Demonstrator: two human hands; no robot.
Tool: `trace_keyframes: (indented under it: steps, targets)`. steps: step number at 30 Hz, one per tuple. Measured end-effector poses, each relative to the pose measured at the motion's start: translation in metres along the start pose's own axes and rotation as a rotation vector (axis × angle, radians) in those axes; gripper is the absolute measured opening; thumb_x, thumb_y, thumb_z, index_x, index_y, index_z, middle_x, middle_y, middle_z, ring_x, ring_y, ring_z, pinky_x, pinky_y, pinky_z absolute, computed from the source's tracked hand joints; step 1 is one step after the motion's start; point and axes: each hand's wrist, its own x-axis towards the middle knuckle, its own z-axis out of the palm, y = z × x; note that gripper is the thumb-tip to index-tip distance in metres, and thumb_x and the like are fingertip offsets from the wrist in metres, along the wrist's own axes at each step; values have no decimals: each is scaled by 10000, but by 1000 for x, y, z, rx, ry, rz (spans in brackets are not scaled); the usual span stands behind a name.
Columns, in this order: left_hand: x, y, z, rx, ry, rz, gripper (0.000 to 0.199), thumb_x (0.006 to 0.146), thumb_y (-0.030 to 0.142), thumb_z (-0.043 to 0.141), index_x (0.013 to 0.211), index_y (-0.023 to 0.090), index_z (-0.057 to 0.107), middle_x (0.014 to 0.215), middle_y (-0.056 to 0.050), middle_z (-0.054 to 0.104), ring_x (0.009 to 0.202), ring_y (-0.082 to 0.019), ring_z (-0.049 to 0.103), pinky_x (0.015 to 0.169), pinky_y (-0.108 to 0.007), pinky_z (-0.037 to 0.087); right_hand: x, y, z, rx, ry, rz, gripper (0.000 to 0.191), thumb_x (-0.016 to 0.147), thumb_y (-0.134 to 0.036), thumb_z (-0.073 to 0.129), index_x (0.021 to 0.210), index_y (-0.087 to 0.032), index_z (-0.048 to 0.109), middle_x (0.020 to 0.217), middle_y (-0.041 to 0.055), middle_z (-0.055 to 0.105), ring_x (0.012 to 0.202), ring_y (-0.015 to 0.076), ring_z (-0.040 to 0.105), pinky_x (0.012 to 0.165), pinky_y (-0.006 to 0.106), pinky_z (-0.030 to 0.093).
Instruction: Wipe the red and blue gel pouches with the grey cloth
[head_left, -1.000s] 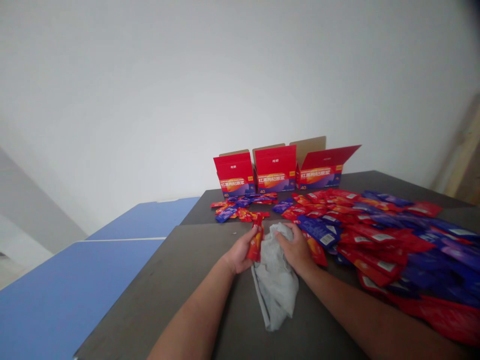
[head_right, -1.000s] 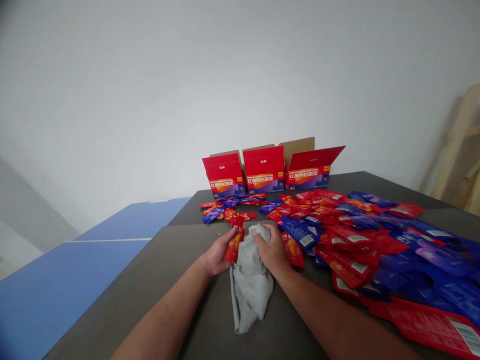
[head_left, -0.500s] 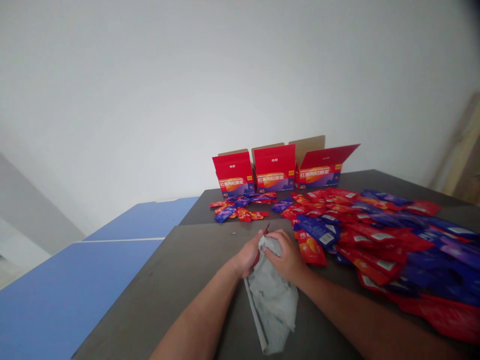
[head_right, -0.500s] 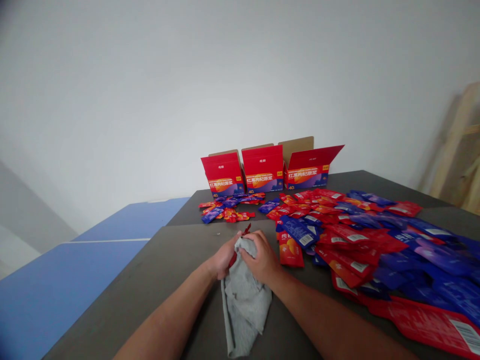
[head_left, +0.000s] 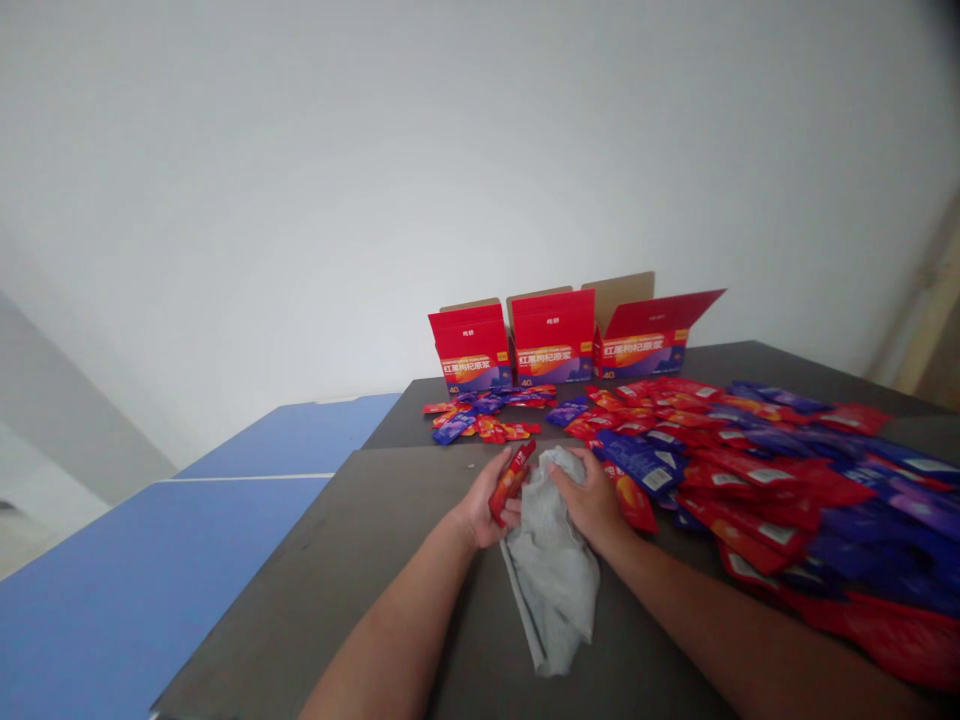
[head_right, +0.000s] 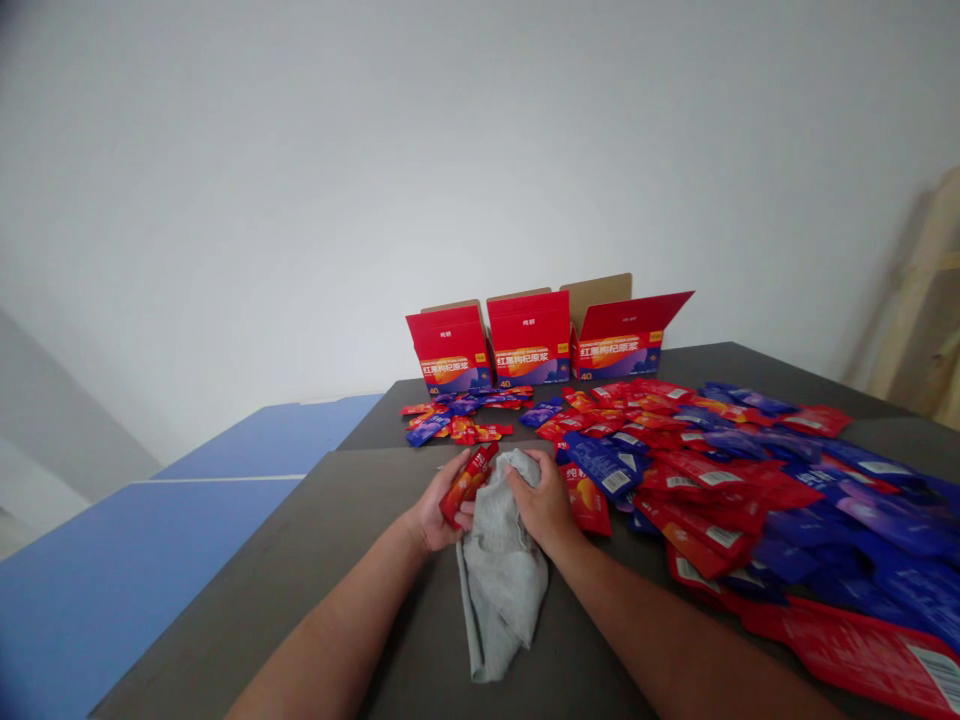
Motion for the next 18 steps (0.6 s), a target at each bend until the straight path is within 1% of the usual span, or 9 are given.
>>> trace_keyframes:
  steps: [2, 5, 8, 10, 11, 13, 14, 16, 18]
  targets:
    - [2, 2, -3, -29, -2, 39, 444, 802, 599, 500, 832, 162, 573, 537, 43, 441, 347, -24, 251, 328, -143, 100, -4, -1, 1, -19, -39, -90, 322, 759, -427, 602, 975, -190, 567, 944, 71, 639, 894, 239, 602, 810, 380, 479]
    - [8, -1, -5, 36, 137, 119, 438, 792, 604, 510, 840, 174, 579, 532, 46, 444, 342, -30, 237, 331, -159, 142, -11, -4, 1, -52, -103, -271, 268, 765, -364, 609, 972, -199, 569, 945, 64, 614, 920, 233, 586, 830, 378, 472]
    - [13, -10, -1, 149, 282, 199, 457, 777, 631, 510, 809, 183, 595, 514, 32, 476, 367, -61, 330, 378, -190, 259, -19, -8, 1, -43, -232, -410, 245, 759, -284, 614, 990, -217, 567, 949, 55, 594, 914, 220, 583, 821, 366, 479]
    - [15, -16, 3, 209, 311, 230, 466, 783, 631, 500, 785, 176, 602, 523, 10, 522, 422, -100, 438, 448, -221, 353, -22, -9, 2, -34, -306, -449, 258, 754, -257, 617, 1005, -227, 566, 960, 54, 588, 915, 217, 581, 821, 365, 481]
    - [16, -19, 6, 231, 298, 237, 464, 794, 620, 494, 787, 169, 606, 539, -1, 548, 458, -120, 484, 488, -237, 388, -23, -9, 2, -34, -312, -450, 256, 756, -255, 615, 1005, -228, 566, 960, 53, 588, 915, 217, 581, 821, 366, 481]
    - [15, -21, 8, 274, 251, 238, 454, 814, 592, 485, 811, 156, 614, 556, -10, 573, 485, -134, 517, 520, -250, 408, -21, -7, 2, -41, -254, -402, 232, 764, -276, 607, 986, -220, 568, 947, 55, 590, 911, 221, 580, 819, 372, 477]
    - [14, -22, 9, 303, 230, 230, 449, 816, 584, 489, 821, 153, 614, 537, 0, 559, 457, -124, 497, 494, -240, 388, -19, -7, 3, -45, -201, -353, 229, 768, -300, 605, 977, -213, 568, 942, 58, 594, 910, 226, 580, 820, 377, 474]
    - [11, -21, 8, 377, 212, 215, 440, 800, 587, 521, 817, 155, 606, 478, 38, 489, 374, -87, 399, 407, -207, 286, -13, -5, 2, -40, -100, -216, 261, 770, -365, 605, 969, -200, 567, 935, 63, 609, 903, 237, 586, 814, 387, 474]
    - [8, -19, 7, 450, 193, 217, 433, 770, 588, 571, 820, 158, 600, 475, 60, 457, 350, -62, 345, 370, -191, 200, -7, -4, 2, -8, -47, -68, 306, 762, -420, 607, 965, -194, 567, 915, 63, 630, 866, 239, 601, 775, 379, 487]
